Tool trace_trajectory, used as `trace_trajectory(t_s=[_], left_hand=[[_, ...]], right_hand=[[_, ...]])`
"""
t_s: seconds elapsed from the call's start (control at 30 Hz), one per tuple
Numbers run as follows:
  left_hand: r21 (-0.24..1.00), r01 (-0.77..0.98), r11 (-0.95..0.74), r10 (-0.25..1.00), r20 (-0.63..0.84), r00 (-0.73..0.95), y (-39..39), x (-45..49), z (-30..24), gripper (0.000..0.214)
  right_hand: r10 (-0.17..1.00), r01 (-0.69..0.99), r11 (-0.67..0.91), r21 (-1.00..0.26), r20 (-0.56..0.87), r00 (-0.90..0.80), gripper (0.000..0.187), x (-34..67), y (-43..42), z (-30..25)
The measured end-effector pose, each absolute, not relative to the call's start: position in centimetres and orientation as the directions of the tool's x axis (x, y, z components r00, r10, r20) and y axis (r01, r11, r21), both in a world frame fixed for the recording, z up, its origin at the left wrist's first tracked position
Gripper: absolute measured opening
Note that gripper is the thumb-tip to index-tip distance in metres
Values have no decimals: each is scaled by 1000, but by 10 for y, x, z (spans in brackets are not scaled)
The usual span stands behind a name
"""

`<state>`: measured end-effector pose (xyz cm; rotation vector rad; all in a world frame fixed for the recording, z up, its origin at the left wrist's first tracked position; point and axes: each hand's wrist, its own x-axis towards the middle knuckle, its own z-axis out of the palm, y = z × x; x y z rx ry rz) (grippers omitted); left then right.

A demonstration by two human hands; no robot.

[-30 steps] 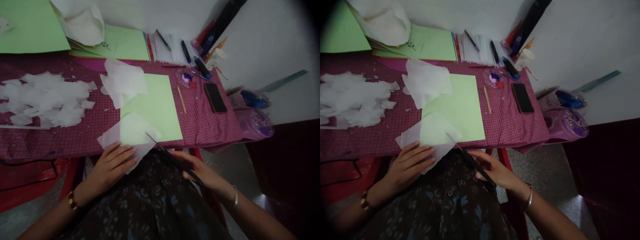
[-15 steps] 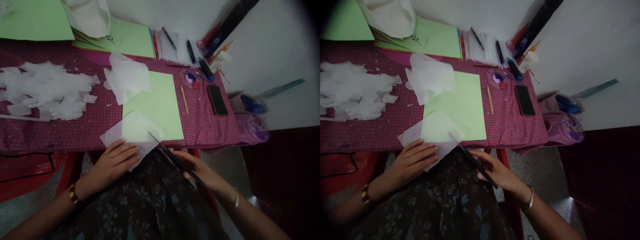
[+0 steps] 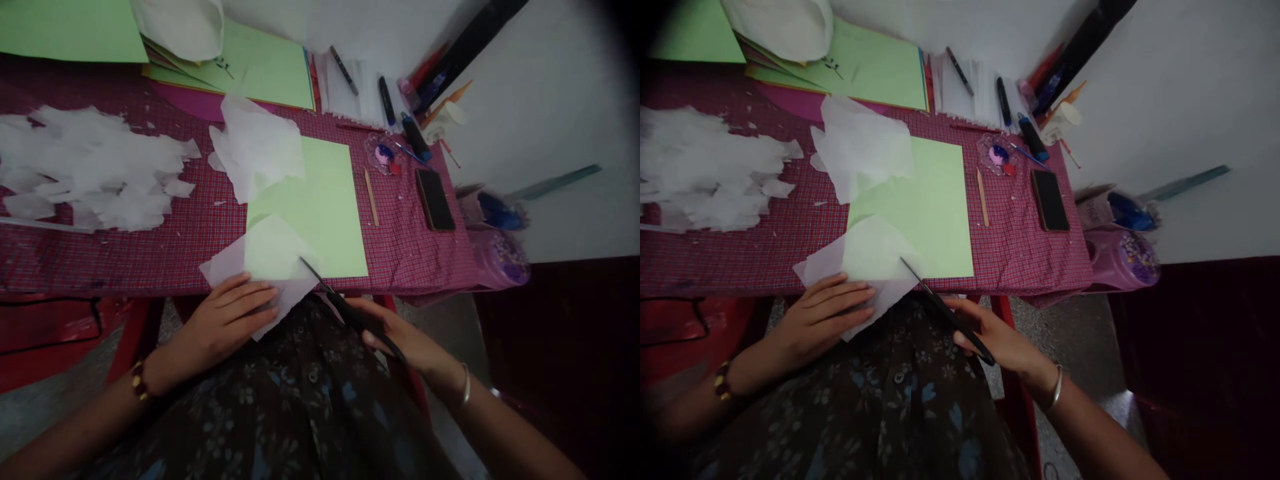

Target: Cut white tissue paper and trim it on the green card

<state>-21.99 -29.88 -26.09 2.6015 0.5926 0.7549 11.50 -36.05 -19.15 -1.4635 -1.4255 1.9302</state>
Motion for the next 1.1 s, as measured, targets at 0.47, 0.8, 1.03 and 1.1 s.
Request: trace_trajectory(t_s=[0.47,0.8,1.03,1.1], left_hand=[[488,220,-845,448,419,790,-307,-220,-261,35],[474,196,-858,431,459,777,-305,-218,-261,34],[489,205,-848,447,449,774,-306,-217,-259,33],[491,204,-847,451,460,765,-306,-217,-260,33]], right_hand=[[723,248,-514,-821,-570,-389,72,103,-354,-185],[752,155,-559,-814,-577,-319,67,94,-360,-195],[764,177,-552,-815,-579,-284,60,87,-365,-196],[757,199,-533,-822,-569,-323,63,88,-363,-192]])
